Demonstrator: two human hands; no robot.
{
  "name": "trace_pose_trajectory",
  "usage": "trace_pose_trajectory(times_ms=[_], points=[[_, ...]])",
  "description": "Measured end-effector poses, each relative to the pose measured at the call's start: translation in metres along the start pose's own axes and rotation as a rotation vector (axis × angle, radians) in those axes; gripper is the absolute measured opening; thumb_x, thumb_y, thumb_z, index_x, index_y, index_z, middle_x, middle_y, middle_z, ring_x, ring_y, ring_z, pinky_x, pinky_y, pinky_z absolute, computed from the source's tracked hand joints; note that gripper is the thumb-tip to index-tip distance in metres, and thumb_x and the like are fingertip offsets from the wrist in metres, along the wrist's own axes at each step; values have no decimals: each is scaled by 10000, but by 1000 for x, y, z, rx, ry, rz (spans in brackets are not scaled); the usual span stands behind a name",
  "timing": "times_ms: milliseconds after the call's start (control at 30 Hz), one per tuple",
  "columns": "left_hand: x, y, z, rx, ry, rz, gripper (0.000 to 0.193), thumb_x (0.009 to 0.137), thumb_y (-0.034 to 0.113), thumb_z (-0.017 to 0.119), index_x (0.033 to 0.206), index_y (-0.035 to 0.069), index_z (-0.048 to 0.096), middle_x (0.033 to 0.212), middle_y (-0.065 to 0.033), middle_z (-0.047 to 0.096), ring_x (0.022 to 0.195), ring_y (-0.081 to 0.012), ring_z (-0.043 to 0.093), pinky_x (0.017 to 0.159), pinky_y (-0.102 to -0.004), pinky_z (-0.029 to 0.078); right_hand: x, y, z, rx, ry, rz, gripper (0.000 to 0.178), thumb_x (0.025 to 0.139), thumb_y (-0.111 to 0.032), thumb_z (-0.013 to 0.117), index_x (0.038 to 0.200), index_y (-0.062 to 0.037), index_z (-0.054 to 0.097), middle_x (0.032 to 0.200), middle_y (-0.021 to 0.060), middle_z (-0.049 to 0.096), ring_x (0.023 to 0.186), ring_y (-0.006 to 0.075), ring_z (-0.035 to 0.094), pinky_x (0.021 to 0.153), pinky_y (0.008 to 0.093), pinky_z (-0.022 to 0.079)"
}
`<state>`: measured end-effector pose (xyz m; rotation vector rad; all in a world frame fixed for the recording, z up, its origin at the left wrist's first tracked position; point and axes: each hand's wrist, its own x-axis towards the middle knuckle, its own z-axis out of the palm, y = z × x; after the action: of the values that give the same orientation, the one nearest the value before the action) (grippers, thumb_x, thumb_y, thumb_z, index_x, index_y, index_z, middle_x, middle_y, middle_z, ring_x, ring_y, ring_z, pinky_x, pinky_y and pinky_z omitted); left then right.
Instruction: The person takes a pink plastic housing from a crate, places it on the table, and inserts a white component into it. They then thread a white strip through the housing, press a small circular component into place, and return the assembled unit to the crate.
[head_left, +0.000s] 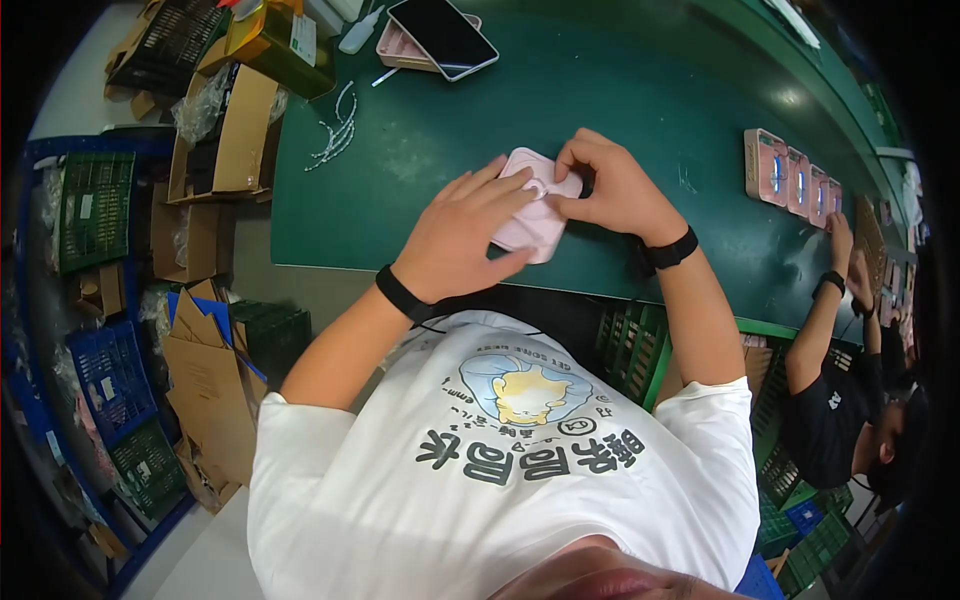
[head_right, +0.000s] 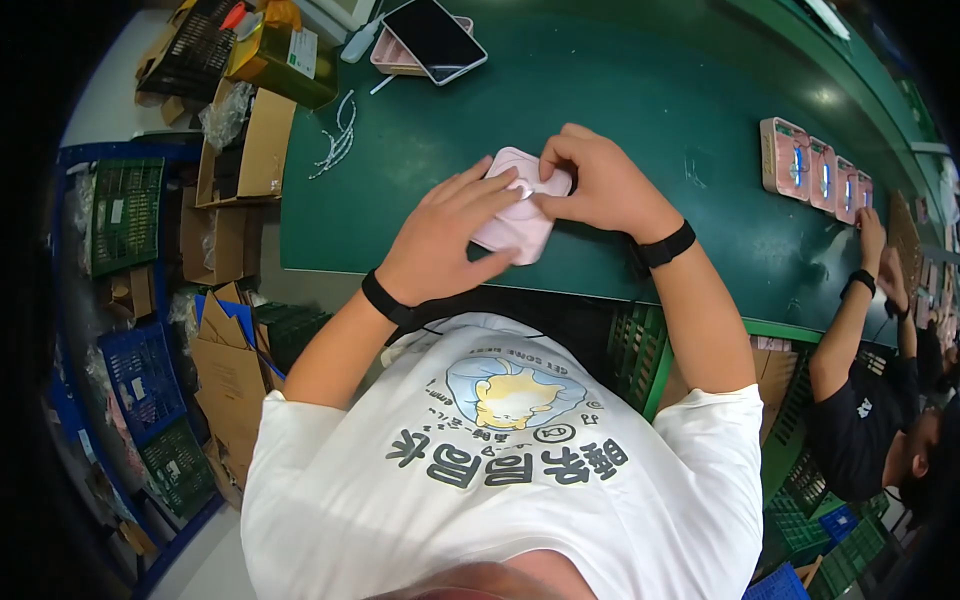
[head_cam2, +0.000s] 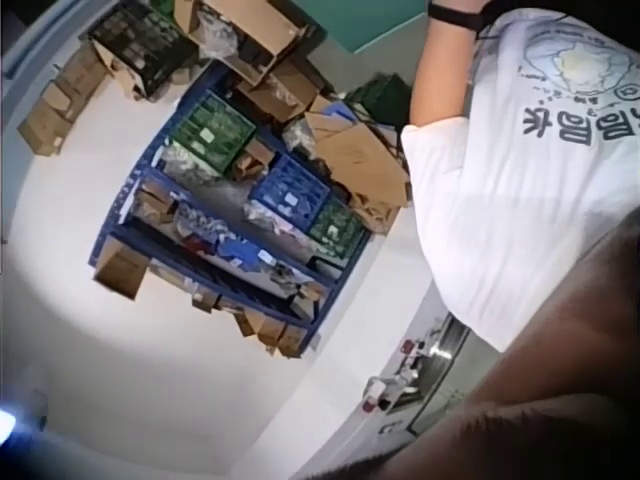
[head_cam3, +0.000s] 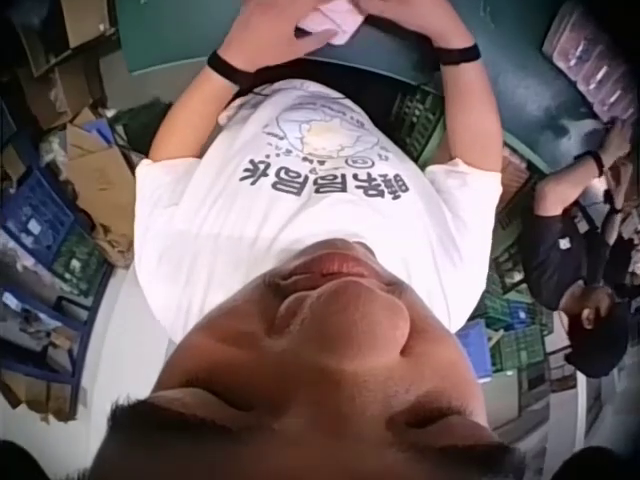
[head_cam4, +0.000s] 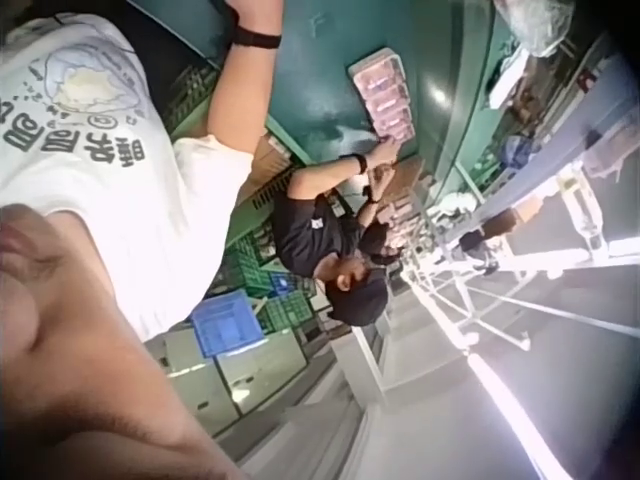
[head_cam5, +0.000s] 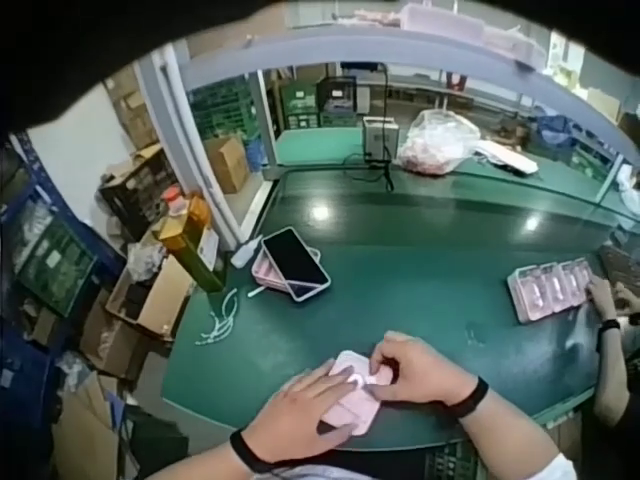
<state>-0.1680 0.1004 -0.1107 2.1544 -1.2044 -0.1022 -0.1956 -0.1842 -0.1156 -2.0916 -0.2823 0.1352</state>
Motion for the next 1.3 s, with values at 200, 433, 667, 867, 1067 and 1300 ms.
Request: trace_pose_trajectory(times_ms=[200,433,667,867,1067,1300], points=[[-2,-8,33,-61,128,-94,251,855,151,880,1083,85,795,1408,-106,801,1456,-422,664,1151,-518,559,-5,-6,7,61,-167,122,293,911,-149,869,966,-52,598,844,12,556,728,139,505,659,307,457],[6,8,52,146,307,-102,161,828,120,859,873,87,708,1282,-59,839,1374,-419,719,1047,-505,587,-7,-5,6,145,-203,156,286,928,-140,817,983,-58,549,794,14,519,727,139,485,647,329,433],[21,2,25,-281,167,-380,269,803,127,916,1004,91,741,1509,-206,657,1302,-407,705,1018,-508,585,-8,-1,6,131,-175,115,289,915,-139,814,992,-57,548,801,21,536,731,142,499,643,340,427],[20,11,14,-179,14,-300,593,786,136,967,1323,76,722,1590,-240,549,1355,-414,652,1071,-480,573,-7,10,2,95,-130,104,288,897,-135,817,1044,-60,582,794,23,552,716,151,513,648,330,450],[-2,-15,13,-320,107,-26,799,944,346,897,1619,70,569,1563,-229,611,1351,-379,690,1187,-460,546,-6,-29,-6,-155,115,-324,540,851,-197,900,1316,-71,656,1104,108,676,985,295,658,874,432,551],[19,-37,45,-1487,98,-618,970,1174,770,233,1656,-33,487,1520,-237,687,1367,-370,706,1181,-522,564,-9,-55,11,-677,221,-353,800,791,-392,966,1440,-47,650,1367,205,660,1264,423,638,1092,546,526]])
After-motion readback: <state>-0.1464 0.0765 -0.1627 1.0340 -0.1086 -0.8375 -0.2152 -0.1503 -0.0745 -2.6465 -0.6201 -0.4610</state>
